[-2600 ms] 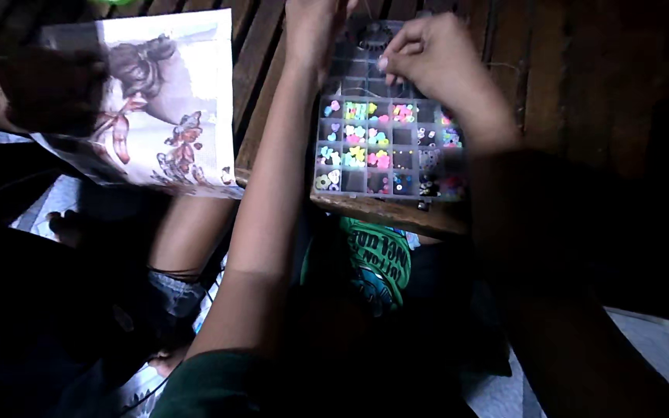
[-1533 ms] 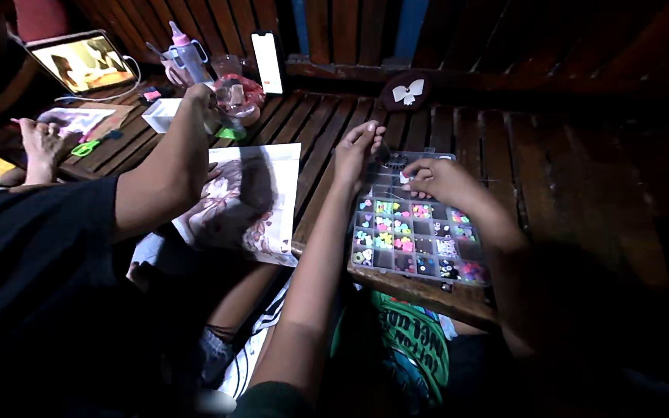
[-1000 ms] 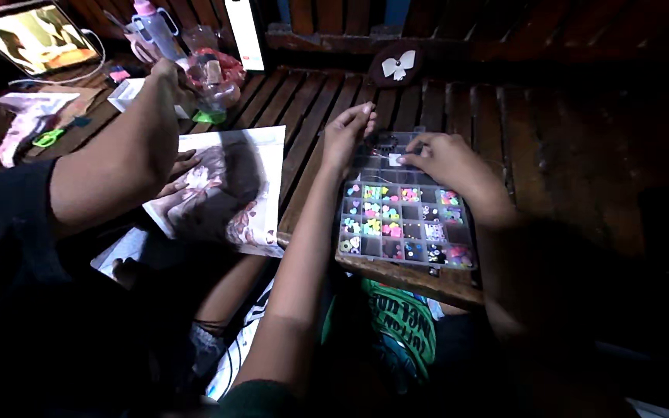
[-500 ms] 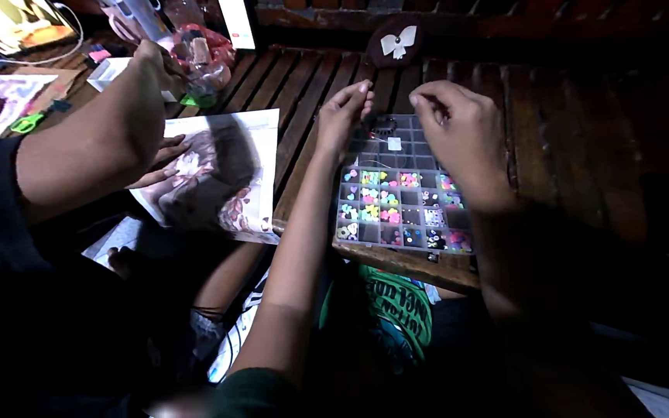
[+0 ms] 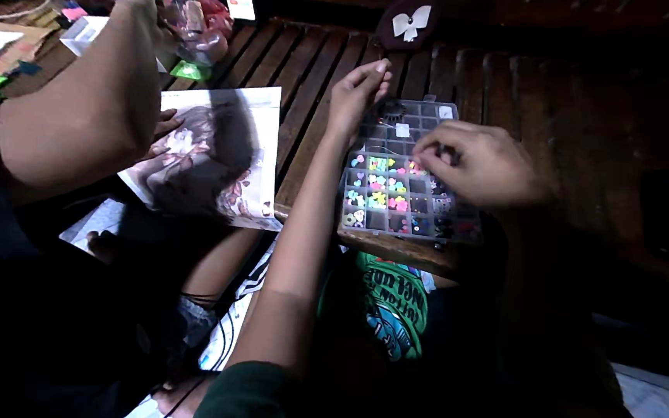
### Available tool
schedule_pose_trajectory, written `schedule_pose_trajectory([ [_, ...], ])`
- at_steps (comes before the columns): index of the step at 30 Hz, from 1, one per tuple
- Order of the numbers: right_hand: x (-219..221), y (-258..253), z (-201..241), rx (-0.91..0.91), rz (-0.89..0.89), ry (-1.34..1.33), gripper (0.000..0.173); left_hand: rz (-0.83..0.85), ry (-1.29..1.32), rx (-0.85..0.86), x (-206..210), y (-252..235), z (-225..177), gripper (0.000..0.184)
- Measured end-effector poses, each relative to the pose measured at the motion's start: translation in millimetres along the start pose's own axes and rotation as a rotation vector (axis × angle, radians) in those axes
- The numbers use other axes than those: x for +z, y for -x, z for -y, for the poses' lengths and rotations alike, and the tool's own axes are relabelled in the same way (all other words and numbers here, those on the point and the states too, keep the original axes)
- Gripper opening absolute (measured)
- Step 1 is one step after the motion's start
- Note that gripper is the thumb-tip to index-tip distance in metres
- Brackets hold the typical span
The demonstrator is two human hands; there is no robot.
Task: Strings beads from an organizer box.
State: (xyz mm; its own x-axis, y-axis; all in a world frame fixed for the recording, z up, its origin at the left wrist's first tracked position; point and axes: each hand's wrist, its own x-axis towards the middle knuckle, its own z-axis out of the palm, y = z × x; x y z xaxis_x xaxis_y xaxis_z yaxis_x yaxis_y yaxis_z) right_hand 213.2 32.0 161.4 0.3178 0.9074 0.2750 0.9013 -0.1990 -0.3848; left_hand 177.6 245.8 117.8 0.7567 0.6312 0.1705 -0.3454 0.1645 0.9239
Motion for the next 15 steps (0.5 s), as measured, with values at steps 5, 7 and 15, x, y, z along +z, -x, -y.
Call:
schedule_pose_trajectory([
  [5,6,34,-8,-0.045,0.044,0.043,0.011,0.007,0.001,-0.005,1,-1,0,0.019],
  [7,10,41,-7,0.016,0.047,0.045,0.012,0.004,0.005,-0.004,1,0,2,0.019],
  [15,-7,-16,-14,0.038,-0.045,-0.277,0.033,0.025,-0.035,0.002,0,0,-1,0.021],
])
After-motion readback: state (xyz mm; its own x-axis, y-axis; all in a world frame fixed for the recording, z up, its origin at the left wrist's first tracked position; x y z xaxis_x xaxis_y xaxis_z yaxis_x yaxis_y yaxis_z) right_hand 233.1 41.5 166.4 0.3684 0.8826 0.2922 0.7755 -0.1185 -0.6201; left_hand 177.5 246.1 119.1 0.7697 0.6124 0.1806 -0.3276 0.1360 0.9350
